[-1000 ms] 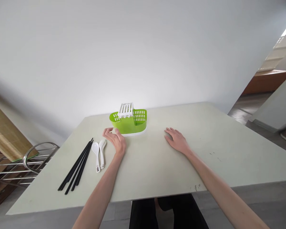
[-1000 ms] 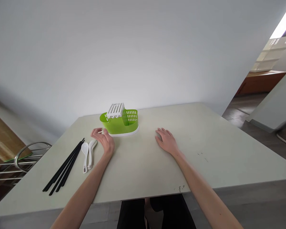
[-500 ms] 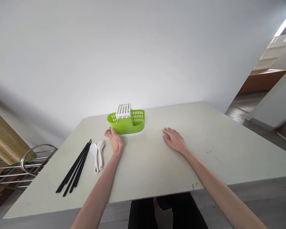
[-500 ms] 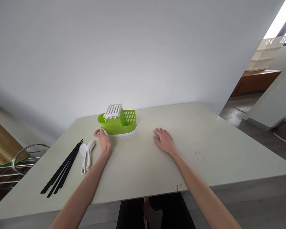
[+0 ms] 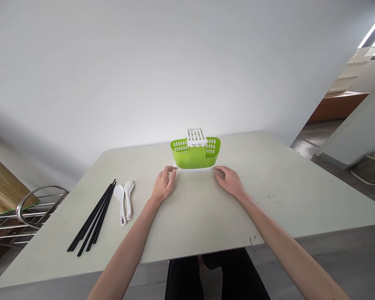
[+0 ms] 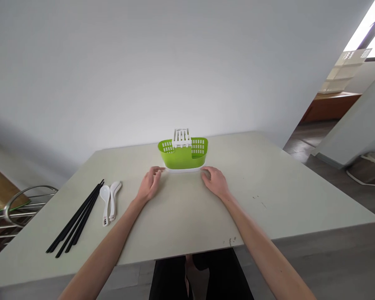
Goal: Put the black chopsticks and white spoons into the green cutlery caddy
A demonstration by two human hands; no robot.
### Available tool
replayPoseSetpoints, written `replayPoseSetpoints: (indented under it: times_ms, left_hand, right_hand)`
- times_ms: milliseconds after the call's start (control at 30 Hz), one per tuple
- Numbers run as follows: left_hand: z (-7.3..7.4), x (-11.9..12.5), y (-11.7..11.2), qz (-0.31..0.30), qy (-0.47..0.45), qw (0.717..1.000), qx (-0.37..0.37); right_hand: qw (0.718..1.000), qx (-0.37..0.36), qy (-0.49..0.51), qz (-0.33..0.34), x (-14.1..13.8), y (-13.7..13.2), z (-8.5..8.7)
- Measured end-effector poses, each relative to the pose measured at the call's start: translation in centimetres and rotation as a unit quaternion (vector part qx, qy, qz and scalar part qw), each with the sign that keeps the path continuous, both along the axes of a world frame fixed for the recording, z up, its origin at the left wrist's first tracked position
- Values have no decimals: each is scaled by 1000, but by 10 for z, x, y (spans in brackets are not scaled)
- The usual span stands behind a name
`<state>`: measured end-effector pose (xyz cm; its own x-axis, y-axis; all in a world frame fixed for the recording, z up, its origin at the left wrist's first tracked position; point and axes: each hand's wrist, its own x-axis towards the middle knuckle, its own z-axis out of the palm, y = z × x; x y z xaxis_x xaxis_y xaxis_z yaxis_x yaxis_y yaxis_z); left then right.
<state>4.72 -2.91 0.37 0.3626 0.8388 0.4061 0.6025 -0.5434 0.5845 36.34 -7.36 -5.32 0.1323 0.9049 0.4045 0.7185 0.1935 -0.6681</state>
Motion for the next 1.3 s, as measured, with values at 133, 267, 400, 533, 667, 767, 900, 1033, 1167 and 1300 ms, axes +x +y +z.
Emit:
replayPoseSetpoints:
  times_ms: [133,267,400,533,667,767,900,1033,1167,1300]
  left_hand:
    - [0,7,-5,-98,106,989,40]
    - [-1,10,-5,-89,107,989,43]
    - [-5,9,-2,-72,109,991,40]
    - [-11,8,3,-68,124,989,48]
    - [-14,7,6,-55,137,987,67]
    - [-15,7,5,-45,151,984,81]
    - [-19,11,-8,-13,169,982,89]
    - [-20,9,-43,-14,186,978,93]
    - [9,-14,-84,-68,220,967,110]
    - [58,-63,-100,110,157,974,123]
  right_hand:
    - [999,12,53,2,-3,-4,8]
    - [998,13,43,34,-4,-4,8]
    - [999,-2,26,23,-3,-2,6]
    - [999,-10,23,28,-2,-2,5]
    - [999,-15,26,35,-2,-3,6]
    - [999,-6,30,45,-1,-2,5]
    - [998,5,43,40,0,0,0]
    - [998,5,51,34,2,2,-5]
    - [998,0,55,33,3,4,-7]
    - [998,-2,60,27,5,5,-10]
